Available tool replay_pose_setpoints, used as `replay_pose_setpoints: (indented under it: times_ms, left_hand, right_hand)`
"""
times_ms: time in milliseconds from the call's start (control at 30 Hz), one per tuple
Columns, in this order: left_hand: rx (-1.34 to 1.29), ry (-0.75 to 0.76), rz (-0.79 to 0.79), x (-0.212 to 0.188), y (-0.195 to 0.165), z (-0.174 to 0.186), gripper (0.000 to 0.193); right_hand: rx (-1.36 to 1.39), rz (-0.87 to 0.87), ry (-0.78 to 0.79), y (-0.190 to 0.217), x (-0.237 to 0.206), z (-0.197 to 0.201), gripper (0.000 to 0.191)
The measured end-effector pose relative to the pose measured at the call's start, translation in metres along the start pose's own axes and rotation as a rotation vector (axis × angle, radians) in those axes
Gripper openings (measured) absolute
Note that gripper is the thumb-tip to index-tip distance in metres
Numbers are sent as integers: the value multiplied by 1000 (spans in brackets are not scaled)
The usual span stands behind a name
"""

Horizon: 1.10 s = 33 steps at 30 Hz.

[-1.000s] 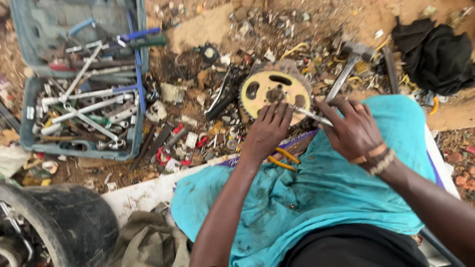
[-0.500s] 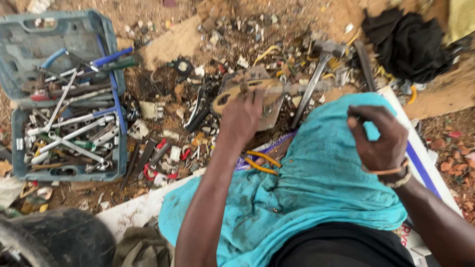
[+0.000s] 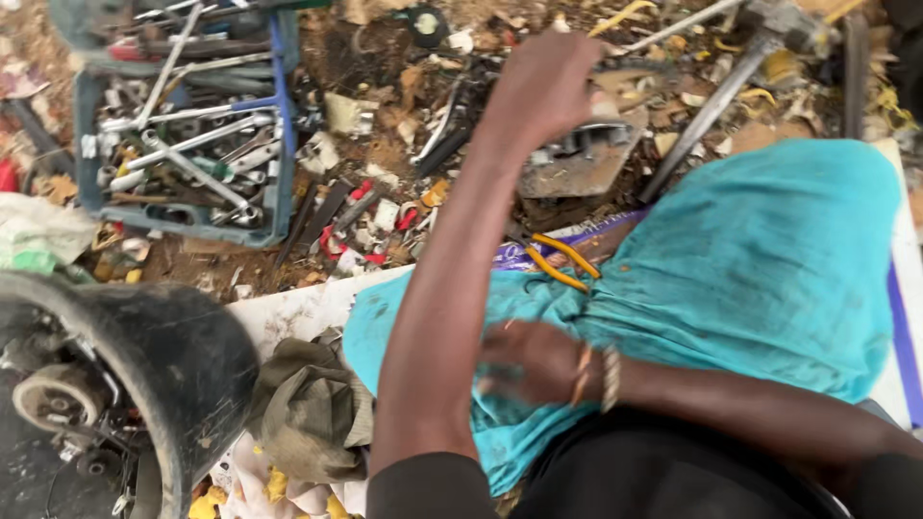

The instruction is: The person sits on the ground and uses a wrench to loosen and tighten bolts on a yellow sprocket gear placed on the ground in front of them. They reposition the sprocket, swap wrenches, and work the bolts one at a time.

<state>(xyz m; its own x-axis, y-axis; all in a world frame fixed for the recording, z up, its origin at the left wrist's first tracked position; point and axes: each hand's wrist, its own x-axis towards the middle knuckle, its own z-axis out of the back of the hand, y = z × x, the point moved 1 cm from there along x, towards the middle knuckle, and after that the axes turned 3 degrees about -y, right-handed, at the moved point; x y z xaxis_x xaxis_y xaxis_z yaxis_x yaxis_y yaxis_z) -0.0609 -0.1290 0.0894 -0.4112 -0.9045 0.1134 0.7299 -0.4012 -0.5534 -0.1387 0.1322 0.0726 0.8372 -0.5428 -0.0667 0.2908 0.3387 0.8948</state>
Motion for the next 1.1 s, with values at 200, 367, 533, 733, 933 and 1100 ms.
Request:
replay_pose_setpoints:
  times_ms: [200,367,533,733,933,1100]
  left_hand:
    - [18,117,148,0,-3,-16,14]
    - [82,-228,10,-6,-5,-29,15]
    - [84,-31,146,17,-4,-49,8]
    - [53,-120,118,13,-10,-59,20]
    - [-14,-366,36,3,-12,-51,33]
    - [-80,-322,-12,-8,-6,-27,26]
  right_hand:
    - [-139,211,223,39,26,-76,25]
    - [-181,244,278,16,32,-84,23]
    - [-230,229,279,-9,41,-56,22]
    - [-263,222,269,-15,31,-39,20]
    - [-224,205,175,-27,12,-24,19]
    - [-203,151,8,-9,-33,9,17]
